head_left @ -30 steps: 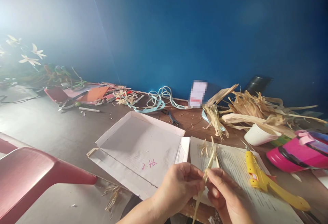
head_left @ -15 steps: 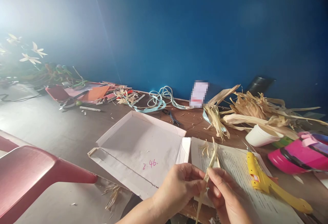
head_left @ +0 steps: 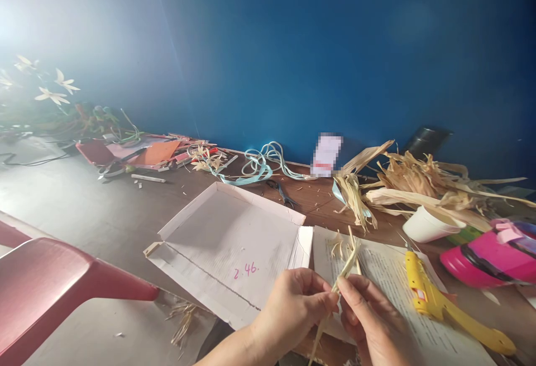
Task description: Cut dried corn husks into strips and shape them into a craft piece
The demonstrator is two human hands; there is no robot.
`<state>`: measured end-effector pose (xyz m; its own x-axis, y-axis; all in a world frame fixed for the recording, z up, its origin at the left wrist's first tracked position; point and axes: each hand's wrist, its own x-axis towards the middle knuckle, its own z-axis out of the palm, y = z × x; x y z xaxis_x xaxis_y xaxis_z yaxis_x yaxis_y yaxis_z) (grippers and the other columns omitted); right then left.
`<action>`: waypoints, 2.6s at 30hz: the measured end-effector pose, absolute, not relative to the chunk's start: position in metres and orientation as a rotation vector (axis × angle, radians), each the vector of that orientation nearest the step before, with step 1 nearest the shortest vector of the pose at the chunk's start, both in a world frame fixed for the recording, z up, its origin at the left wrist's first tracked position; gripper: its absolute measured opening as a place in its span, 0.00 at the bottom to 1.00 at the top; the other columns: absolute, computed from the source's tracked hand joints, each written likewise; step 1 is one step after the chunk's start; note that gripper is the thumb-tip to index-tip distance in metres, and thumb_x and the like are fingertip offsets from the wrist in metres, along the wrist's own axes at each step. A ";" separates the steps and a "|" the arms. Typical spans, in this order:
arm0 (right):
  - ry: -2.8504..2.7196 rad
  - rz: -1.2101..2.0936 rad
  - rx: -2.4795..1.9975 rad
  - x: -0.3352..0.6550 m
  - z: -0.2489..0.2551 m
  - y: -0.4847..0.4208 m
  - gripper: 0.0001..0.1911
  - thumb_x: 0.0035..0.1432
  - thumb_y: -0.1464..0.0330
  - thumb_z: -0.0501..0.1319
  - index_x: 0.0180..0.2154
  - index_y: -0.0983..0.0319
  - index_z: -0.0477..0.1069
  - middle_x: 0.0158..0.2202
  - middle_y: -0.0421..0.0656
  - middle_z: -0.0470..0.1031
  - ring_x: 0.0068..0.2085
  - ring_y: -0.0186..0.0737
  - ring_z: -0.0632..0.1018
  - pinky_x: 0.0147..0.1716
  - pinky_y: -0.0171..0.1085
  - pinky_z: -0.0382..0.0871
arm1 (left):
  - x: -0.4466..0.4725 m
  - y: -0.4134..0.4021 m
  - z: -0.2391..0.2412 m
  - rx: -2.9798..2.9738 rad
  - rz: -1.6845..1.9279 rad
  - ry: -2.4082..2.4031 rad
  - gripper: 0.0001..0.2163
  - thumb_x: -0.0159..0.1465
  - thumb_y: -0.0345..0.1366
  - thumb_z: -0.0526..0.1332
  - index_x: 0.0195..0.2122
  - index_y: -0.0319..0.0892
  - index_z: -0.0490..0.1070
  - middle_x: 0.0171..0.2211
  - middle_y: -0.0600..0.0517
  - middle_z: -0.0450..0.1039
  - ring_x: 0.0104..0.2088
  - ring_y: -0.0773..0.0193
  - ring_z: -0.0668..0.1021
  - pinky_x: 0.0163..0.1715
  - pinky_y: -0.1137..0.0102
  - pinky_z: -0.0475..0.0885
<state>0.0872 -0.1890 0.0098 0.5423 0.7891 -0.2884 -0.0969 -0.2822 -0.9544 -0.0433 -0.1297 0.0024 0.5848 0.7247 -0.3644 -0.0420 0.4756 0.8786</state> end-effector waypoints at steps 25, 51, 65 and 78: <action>-0.464 1.099 -1.530 0.082 0.013 -0.189 0.21 0.43 0.54 0.74 0.35 0.57 0.73 0.22 0.36 0.72 0.22 0.34 0.68 0.23 0.33 0.64 | -0.046 -0.128 0.012 0.887 0.507 0.801 0.22 0.48 0.52 0.70 0.29 0.37 0.71 0.24 0.50 0.72 0.25 0.65 0.74 0.31 0.69 0.69; -0.399 1.222 -1.402 0.071 0.012 -0.190 0.20 0.44 0.55 0.73 0.34 0.58 0.72 0.16 0.31 0.60 0.18 0.32 0.63 0.19 0.32 0.58 | -0.045 -0.128 0.012 0.768 0.553 0.762 0.26 0.45 0.55 0.72 0.30 0.36 0.72 0.21 0.49 0.72 0.23 0.63 0.75 0.30 0.65 0.72; -0.634 1.022 -1.591 0.083 0.002 -0.192 0.22 0.46 0.48 0.69 0.34 0.58 0.73 0.21 0.37 0.71 0.22 0.37 0.71 0.22 0.35 0.67 | -0.047 -0.126 0.012 0.907 0.520 0.819 0.23 0.46 0.52 0.73 0.29 0.35 0.72 0.21 0.53 0.69 0.21 0.71 0.68 0.24 0.74 0.60; -0.735 0.936 -1.683 0.102 0.006 -0.196 0.24 0.48 0.47 0.67 0.38 0.58 0.81 0.19 0.38 0.70 0.23 0.40 0.72 0.22 0.34 0.67 | -0.047 -0.123 0.013 0.787 0.528 0.751 0.20 0.46 0.47 0.74 0.28 0.35 0.71 0.24 0.51 0.72 0.21 0.72 0.69 0.25 0.74 0.61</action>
<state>0.1018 -0.1957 0.0058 0.5098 0.8288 -0.2307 0.0281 -0.2841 -0.9584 -0.0469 -0.1230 0.0133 0.6275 0.6695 -0.3975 -0.1473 0.6033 0.7838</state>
